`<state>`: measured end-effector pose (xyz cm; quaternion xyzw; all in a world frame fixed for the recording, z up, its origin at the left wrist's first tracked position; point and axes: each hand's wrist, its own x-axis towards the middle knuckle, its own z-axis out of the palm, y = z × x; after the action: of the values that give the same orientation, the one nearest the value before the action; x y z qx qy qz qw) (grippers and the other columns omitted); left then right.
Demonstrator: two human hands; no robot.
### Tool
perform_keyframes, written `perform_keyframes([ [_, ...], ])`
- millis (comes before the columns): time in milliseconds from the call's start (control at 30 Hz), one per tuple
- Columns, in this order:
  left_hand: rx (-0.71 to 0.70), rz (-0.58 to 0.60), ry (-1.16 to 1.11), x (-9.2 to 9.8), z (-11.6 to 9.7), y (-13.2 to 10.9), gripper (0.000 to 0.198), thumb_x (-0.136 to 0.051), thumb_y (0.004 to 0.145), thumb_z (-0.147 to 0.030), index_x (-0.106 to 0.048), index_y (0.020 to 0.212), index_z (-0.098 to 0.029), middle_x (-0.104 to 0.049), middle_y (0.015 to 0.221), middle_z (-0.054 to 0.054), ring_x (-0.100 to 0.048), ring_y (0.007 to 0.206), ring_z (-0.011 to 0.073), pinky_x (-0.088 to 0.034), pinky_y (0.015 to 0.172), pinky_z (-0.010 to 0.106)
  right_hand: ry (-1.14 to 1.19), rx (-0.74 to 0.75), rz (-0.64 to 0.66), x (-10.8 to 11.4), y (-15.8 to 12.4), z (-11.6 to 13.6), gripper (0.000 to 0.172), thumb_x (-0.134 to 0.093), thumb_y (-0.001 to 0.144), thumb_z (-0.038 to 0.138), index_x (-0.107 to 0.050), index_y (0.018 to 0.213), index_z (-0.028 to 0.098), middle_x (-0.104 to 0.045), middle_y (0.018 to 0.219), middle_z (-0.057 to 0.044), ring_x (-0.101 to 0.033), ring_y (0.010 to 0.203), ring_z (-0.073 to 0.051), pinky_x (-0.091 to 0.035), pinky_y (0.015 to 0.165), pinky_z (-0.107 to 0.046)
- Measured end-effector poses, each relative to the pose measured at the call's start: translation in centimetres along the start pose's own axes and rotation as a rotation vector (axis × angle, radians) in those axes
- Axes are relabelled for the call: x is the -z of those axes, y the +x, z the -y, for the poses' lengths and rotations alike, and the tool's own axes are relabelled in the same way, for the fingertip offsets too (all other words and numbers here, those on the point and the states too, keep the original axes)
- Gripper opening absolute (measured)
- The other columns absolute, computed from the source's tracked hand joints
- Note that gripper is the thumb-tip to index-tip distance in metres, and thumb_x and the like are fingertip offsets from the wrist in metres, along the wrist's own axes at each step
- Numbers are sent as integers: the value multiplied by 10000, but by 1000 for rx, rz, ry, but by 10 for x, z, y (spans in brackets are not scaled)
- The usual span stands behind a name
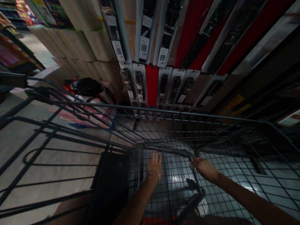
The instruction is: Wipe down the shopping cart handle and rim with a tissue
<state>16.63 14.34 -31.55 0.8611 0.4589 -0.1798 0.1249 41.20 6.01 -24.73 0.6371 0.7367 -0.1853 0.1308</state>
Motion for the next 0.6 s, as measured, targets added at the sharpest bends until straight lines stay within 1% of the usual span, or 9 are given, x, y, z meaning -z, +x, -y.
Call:
perform_keyframes([
  [67,1,0,0,1,0,0,615,-362,782,-127,-339,1396,-148,-199,1515,144,-168,1403,285,-323,1057,493,-31,4,-66,9,7,-6,345,-412,806,-11,-643,975,181,-631,985,-90,-600,903,-193,-430,807,-282],
  [167,4,-5,4,3,0,0,609,-368,781,-131,-357,1389,-155,-209,1513,142,-177,1401,286,-326,1057,493,-57,-135,-172,23,32,-11,383,-409,831,25,-594,1136,163,-607,1034,-115,-577,962,-216,-424,842,-300],
  [233,8,-12,9,3,0,-1,613,-370,776,-125,-361,1387,-165,-213,1514,132,-179,1401,283,-320,1063,490,-52,-244,-169,27,50,-11,389,-396,842,34,-593,1155,154,-600,1060,-128,-574,978,-224,-420,840,-295],
  [333,12,-18,13,4,0,-2,606,-356,783,-124,-364,1387,-172,-216,1514,125,-185,1400,279,-312,1070,488,-40,-341,-130,24,66,-6,369,-379,841,20,-633,1081,140,-600,1076,-145,-583,970,-221,-411,832,-282],
  [433,10,-26,4,5,0,-2,608,-346,786,-118,-355,1392,-167,-223,1513,127,-193,1399,273,-312,1073,478,-21,-337,-113,19,64,-4,343,-390,833,20,-645,1034,131,-601,1077,-143,-583,965,-210,-407,841,-269],
  [600,12,-34,-14,7,0,-4,609,-339,779,-96,-373,1384,-157,-244,1506,130,-214,1392,276,-316,1071,468,-7,-266,-40,10,40,0,332,-372,850,40,-638,1022,139,-602,1076,-119,-585,944,-193,-416,812,-250],
])
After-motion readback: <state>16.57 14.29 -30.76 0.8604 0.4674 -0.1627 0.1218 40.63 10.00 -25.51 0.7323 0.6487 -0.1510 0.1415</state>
